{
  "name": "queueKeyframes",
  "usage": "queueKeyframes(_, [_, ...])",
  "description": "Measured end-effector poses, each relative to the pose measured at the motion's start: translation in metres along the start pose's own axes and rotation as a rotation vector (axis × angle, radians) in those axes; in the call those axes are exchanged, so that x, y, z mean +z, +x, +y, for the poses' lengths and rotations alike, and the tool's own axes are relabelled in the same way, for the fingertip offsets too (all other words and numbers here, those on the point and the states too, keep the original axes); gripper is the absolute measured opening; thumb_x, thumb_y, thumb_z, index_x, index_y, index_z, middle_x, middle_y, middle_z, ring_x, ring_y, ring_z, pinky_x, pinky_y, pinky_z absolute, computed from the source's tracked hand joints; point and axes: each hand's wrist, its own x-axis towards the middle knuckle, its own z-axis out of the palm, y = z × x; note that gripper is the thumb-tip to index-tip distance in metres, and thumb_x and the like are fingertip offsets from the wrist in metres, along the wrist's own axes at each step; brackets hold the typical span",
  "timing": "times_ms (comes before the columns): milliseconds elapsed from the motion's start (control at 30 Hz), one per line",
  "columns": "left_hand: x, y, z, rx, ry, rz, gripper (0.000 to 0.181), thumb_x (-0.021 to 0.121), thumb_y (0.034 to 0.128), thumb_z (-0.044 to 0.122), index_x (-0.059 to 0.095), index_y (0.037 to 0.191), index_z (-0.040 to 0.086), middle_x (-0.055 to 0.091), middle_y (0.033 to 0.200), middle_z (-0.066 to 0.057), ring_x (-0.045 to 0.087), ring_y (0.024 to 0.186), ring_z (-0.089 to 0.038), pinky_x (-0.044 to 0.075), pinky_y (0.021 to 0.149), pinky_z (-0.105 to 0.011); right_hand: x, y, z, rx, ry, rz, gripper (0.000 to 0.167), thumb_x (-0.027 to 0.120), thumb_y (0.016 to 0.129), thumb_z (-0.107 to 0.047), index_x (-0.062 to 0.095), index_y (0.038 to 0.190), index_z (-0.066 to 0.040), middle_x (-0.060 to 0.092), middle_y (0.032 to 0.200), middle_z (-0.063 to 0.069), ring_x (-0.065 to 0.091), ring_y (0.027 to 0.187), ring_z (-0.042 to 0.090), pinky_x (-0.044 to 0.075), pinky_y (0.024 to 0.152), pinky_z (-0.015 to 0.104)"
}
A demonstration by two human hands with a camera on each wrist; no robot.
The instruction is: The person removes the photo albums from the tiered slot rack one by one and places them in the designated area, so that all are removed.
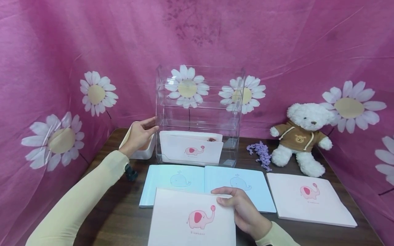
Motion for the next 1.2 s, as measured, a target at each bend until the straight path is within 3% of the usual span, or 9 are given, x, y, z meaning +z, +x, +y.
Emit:
queueKeyframes(267, [0.0,0.002,-0.001,0.006,0.007,0.009,0.054,0.068,0.0973,0.012,0.052,0.149,0.012,0.06,0.146,-0.011,0.061,0.132,-0.025,0.053,0.108,-0.038,-0.003,-0.002,0.007,0.034,-0.021,0.035,0.031,0.049,0.103,-0.002,0.072,0.119,-0.014,0.077,0.115,0.007,0.074,0.105,0.02,0.061,0.092,0.04])
queueKeyframes(567, [0.0,0.002,0.0,0.012,-0.001,0.012,0.054,0.068,0.0972,0.012,0.052,0.149,0.012,0.061,0.146,-0.011,0.061,0.132,-0.024,0.053,0.108,-0.039,-0.004,-0.003,0.014,0.065,-0.137,0.154,0.03,0.059,0.099,-0.009,0.066,0.128,-0.004,0.077,0.113,0.009,0.075,0.102,0.023,0.062,0.089,0.043])
queueKeyframes(700, [0.0,0.002,0.0,0.001,-0.004,0.011,0.054,0.067,0.0974,0.011,0.051,0.149,0.013,0.06,0.146,-0.01,0.061,0.132,-0.024,0.053,0.108,-0.039,-0.004,-0.002,0.018,0.057,-0.282,0.239,0.035,0.064,0.096,-0.011,0.064,0.129,0.001,0.078,0.107,0.008,0.077,0.095,0.021,0.064,0.084,0.041])
queueKeyframes(933, [0.005,0.004,0.0,0.006,-0.007,-0.009,0.055,0.068,0.0976,0.013,0.051,0.15,0.014,0.06,0.147,-0.009,0.06,0.134,-0.023,0.052,0.109,-0.038,-0.001,-0.001,0.027,0.007,-0.658,0.401,0.035,0.071,0.088,-0.011,0.07,0.12,0.004,0.076,0.109,0.011,0.071,0.087,0.01,0.062,0.07,0.028])
queueKeyframes(1067, [0.004,0.003,-0.002,-0.009,-0.006,-0.001,0.055,0.068,0.0973,0.013,0.051,0.15,0.015,0.059,0.148,-0.009,0.059,0.135,-0.023,0.052,0.109,-0.038,0.004,-0.001,0.03,-0.019,-0.728,0.5,0.031,0.073,0.086,-0.012,0.074,0.115,0.0,0.075,0.112,0.014,0.068,0.088,0.007,0.06,0.068,0.026])
queueKeyframes(1200, [0.002,0.001,-0.002,-0.008,0.004,0.0,0.055,0.068,0.0975,0.014,0.051,0.15,0.015,0.059,0.148,-0.009,0.059,0.135,-0.023,0.052,0.109,-0.039,0.008,-0.002,0.031,-0.008,-0.812,0.603,0.024,0.075,0.085,-0.015,0.077,0.109,-0.008,0.077,0.107,0.007,0.067,0.087,0.005,0.057,0.072,0.022])
